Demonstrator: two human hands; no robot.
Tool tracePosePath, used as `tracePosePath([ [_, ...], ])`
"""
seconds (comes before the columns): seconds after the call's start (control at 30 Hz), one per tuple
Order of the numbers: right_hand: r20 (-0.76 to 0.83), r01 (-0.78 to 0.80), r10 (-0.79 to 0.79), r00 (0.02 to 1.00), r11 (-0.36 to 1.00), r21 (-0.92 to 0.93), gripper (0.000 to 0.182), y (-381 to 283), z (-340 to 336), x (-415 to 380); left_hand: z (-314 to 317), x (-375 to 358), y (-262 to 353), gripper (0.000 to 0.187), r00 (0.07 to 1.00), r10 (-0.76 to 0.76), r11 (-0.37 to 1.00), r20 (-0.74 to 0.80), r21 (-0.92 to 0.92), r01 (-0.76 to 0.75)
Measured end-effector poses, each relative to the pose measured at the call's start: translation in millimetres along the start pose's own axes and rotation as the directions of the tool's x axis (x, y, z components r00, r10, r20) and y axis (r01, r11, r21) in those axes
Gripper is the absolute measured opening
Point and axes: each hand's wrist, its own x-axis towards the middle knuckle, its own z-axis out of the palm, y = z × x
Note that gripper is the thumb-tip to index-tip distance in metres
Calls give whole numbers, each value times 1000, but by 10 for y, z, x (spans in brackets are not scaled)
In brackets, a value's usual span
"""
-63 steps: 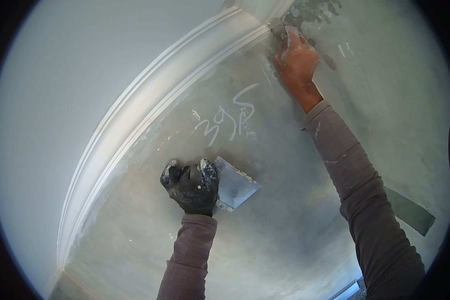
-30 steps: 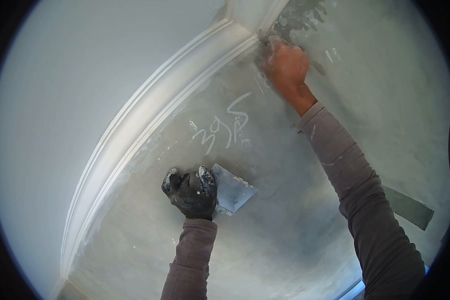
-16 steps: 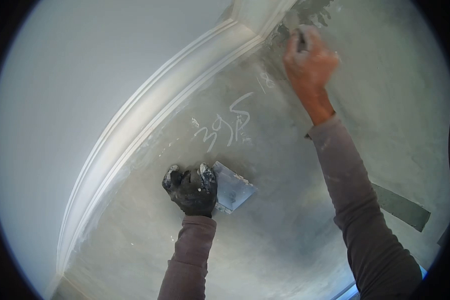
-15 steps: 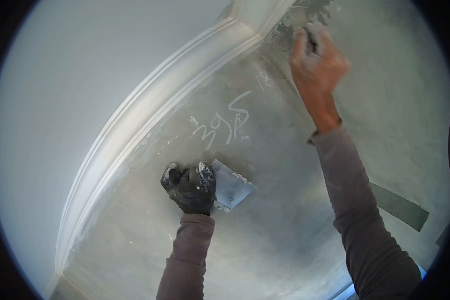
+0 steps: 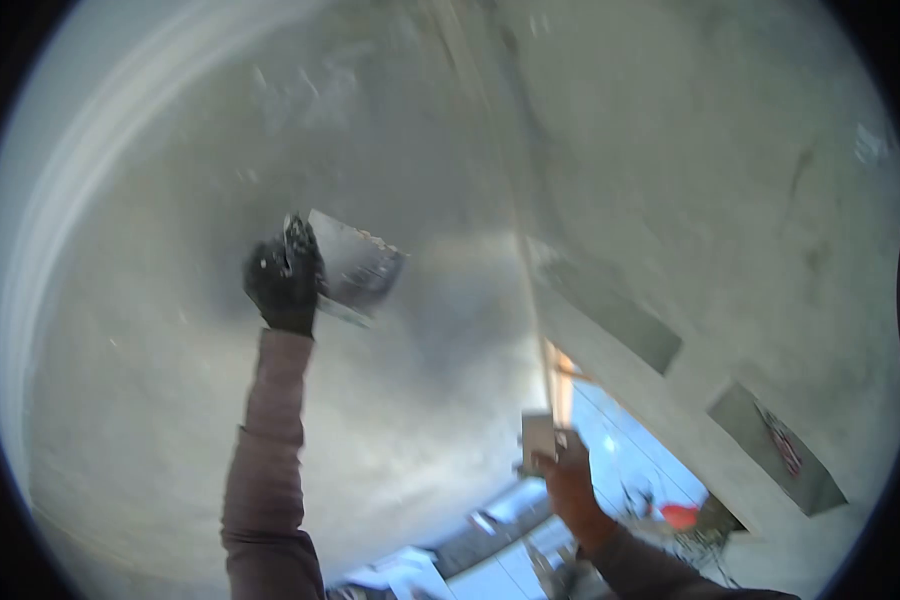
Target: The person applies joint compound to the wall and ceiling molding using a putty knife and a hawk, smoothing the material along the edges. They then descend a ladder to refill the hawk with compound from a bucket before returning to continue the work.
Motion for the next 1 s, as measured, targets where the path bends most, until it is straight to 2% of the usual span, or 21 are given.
tracePosePath([
  [0.03,45,78,-78,996,997,-1,41,-161,-144,-95,150,-717,-9,19,987,-164,929,-3,-336,153],
  [0.07,19,63,-62,998,995,-75,38,-382,-189,-162,24,-1379,159,25,988,-71,981,140,-167,95],
  [0.1,5,94,-94,996,987,-128,33,-506,-233,-207,-91,-1984,550,26,792,-474,602,385,-515,610],
  [0.13,4,169,-171,985,972,-163,27,-559,-268,-235,-222,-2558,909,25,681,-509,330,527,-611,719],
  [0.17,-6,227,-237,971,936,-268,25,-535,-324,-270,-222,-3070,1320,27,616,-599,200,512,-649,734],
  [0.2,3,286,-307,952,886,-365,25,-512,-358,-295,-373,-3283,1709,32,225,-637,-276,737,-491,827],
  [0.23,-17,289,-344,939,814,-504,25,-554,-328,-421,-415,-3596,1958,35,40,-527,-535,849,-368,761],
  [0.27,-4,327,-398,917,760,-562,29,-408,-392,-456,-493,-3932,2151,30,5,-399,-678,917,-299,672],
  [0.3,66,376,-437,897,675,-635,29,-350,-422,-563,-595,-3873,2447,26,-50,-409,-673,911,-264,691],
  [0.33,141,421,-464,875,582,-695,29,-297,-445,-672,-564,-4024,2712,27,356,-567,14,743,-424,906],
  [0.4,251,528,-543,801,445,-723,29,-146,-464,-792,-525,-4027,2843,31,-84,-572,-625,816,-368,688],
  [0.47,305,527,-470,828,468,-709,25,-195,-524,-960,-556,-3963,2658,33,-108,-541,-688,834,-364,628],
  [0.53,353,549,-449,821,447,-707,24,-209,-681,-1039,-661,-3629,2535,35,-89,-630,-601,771,-412,685],
  [0.57,397,569,-428,812,426,-704,22,-218,-772,-1078,-634,-3698,2404,36,1,-737,-403,675,-441,802],
  [0.6,349,544,-444,825,459,-702,18,-240,-842,-1100,-603,-3765,2289,38,112,-814,-187,570,-440,878],
  [0.67,151,312,-310,939,581,-752,13,-222,-1161,-1061,-736,-3577,2248,44,97,-860,-121,500,-385,915],
  [0.7,98,249,-244,965,731,-636,13,-228,-1277,-1026,-726,-3713,2118,43,175,-898,60,403,-282,958],
  [0.73,55,169,-164,985,851,-497,13,-260,-1326,-1017,-777,-3802,2004,42,367,-882,340,297,-138,930],
  [0.77,58,27,-8,998,945,-326,16,-367,-1264,-1087,-873,-3732,2004,42,403,-873,378,275,-142,915],
  [0.87,215,-112,181,960,947,-301,18,-489,-1020,-1254,-1045,-3573,2078,45,510,-840,489,188,-145,860],
  [1.0,198,54,56,979,856,-514,17,-119,-925,-1192,-1242,-3461,2179,42,653,-735,666,185,13,746],
])
